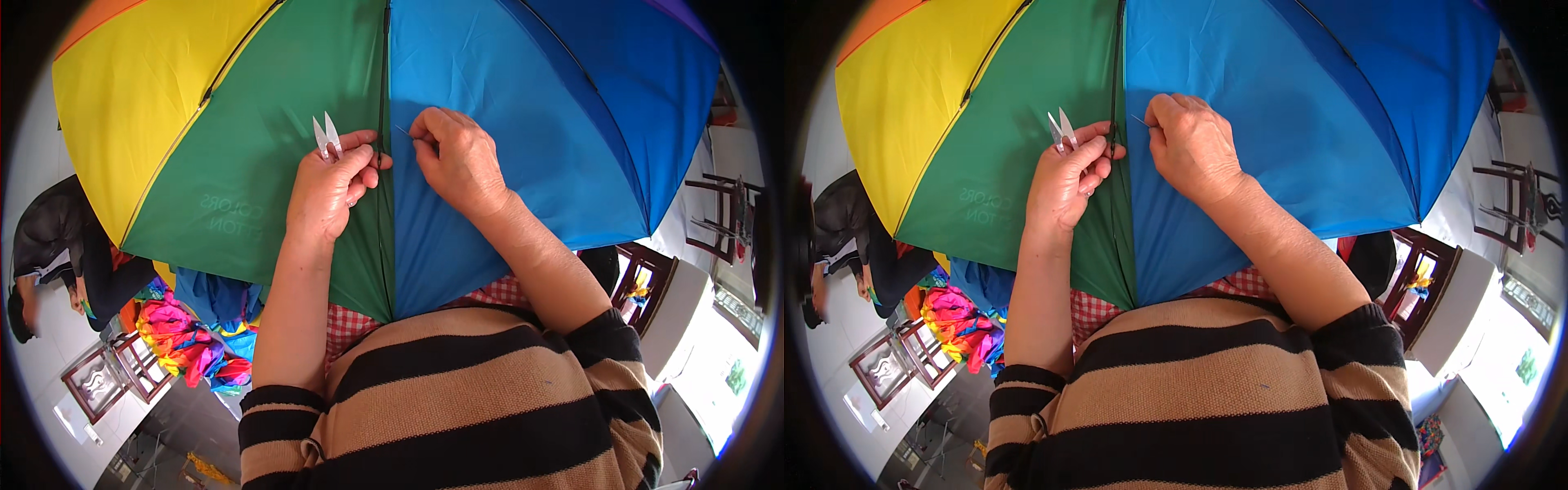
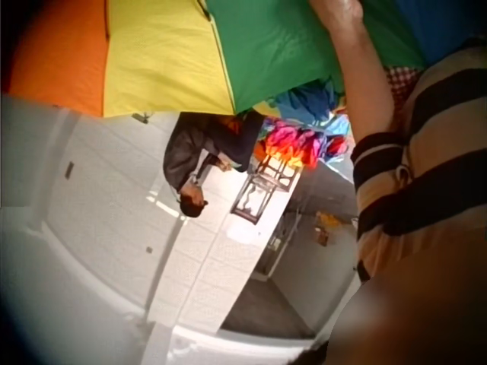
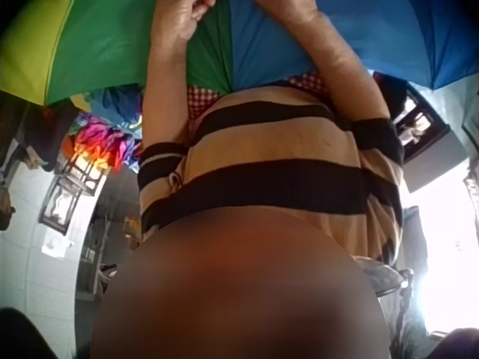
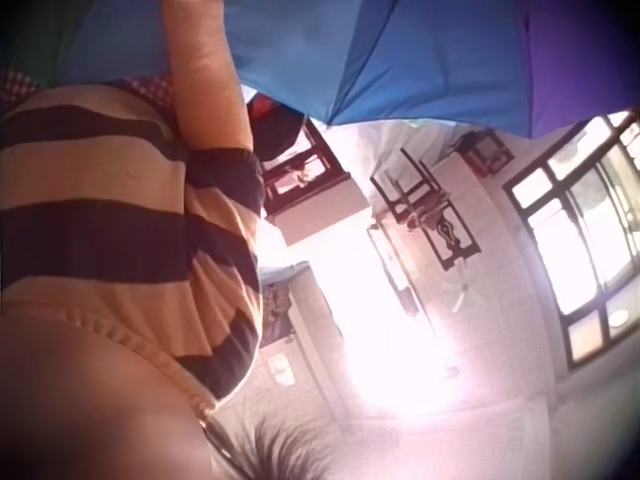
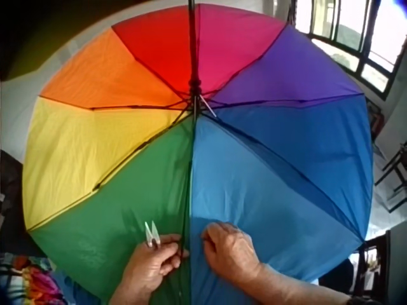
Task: The recorder uses a needle and thread to sew components of a large, multi-colored umbrella.
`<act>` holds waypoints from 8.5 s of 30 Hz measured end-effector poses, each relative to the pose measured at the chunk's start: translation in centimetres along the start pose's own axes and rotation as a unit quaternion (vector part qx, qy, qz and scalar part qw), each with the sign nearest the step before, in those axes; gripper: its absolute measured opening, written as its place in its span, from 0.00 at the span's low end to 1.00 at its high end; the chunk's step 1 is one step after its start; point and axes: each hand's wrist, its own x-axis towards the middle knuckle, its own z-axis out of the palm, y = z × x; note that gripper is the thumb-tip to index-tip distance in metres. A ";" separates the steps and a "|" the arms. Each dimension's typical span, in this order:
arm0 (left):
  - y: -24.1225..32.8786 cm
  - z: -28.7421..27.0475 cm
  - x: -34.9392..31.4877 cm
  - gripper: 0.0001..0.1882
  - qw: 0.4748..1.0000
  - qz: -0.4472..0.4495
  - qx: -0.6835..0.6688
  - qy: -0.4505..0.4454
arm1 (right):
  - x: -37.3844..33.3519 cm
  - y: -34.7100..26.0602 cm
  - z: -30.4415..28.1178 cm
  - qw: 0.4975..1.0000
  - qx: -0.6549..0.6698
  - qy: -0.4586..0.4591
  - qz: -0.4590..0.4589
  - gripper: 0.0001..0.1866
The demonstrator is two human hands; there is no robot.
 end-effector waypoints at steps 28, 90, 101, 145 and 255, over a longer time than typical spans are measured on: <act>-1.0 0.9 -0.2 0.11 0.997 0.046 -0.035 0.041 | -0.2 0.3 -0.1 0.995 0.092 -0.021 -0.036 0.11; -1.4 0.7 0.3 0.16 0.998 0.040 -0.025 0.033 | -0.2 -0.7 -0.3 0.998 0.005 -0.056 0.004 0.04; -1.3 1.6 0.7 0.08 0.996 0.050 0.050 0.048 | 1.0 0.9 1.3 0.989 0.134 -0.060 -0.033 0.04; -0.9 1.3 0.3 0.06 0.999 0.013 -0.003 0.050 | 2.2 -0.6 -1.2 0.979 0.198 -0.053 0.020 0.08; -3.6 -4.0 -4.7 0.14 0.594 0.441 0.662 0.118 | -34.5 21.7 -52.9 0.620 -0.677 0.004 0.395 0.09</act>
